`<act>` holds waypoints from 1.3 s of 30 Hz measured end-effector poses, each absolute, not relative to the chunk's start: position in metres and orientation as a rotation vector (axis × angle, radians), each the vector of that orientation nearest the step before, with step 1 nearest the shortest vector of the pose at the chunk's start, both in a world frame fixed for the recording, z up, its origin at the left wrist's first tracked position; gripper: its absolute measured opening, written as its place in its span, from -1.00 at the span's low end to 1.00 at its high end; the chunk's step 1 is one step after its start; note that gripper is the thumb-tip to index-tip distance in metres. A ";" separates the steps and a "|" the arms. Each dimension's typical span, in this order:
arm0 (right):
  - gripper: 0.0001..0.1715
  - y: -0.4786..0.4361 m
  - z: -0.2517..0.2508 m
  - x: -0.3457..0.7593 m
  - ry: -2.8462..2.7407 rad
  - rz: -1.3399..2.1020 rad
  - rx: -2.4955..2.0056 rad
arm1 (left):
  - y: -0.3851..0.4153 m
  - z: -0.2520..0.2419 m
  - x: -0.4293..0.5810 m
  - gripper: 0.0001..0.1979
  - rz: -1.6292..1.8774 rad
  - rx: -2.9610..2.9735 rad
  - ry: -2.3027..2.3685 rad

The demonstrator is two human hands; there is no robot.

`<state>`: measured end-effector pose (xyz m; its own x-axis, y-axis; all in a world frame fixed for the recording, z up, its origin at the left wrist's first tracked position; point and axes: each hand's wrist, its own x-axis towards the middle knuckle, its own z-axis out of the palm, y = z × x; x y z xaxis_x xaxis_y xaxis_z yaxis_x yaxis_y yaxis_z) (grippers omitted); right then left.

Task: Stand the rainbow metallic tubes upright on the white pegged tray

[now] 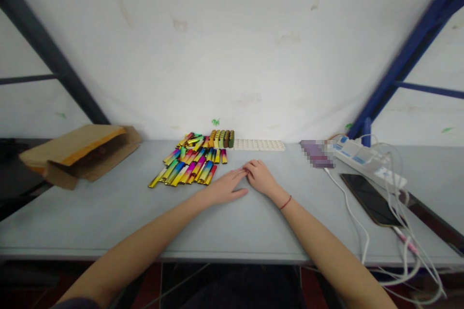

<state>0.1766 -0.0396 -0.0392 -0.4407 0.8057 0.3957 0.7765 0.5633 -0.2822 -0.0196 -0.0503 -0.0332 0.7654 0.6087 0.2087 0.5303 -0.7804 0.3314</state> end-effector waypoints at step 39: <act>-0.49 -0.043 -0.011 0.237 -2.372 0.047 -1.631 | -0.034 0.051 -0.082 -0.64 0.126 2.512 1.928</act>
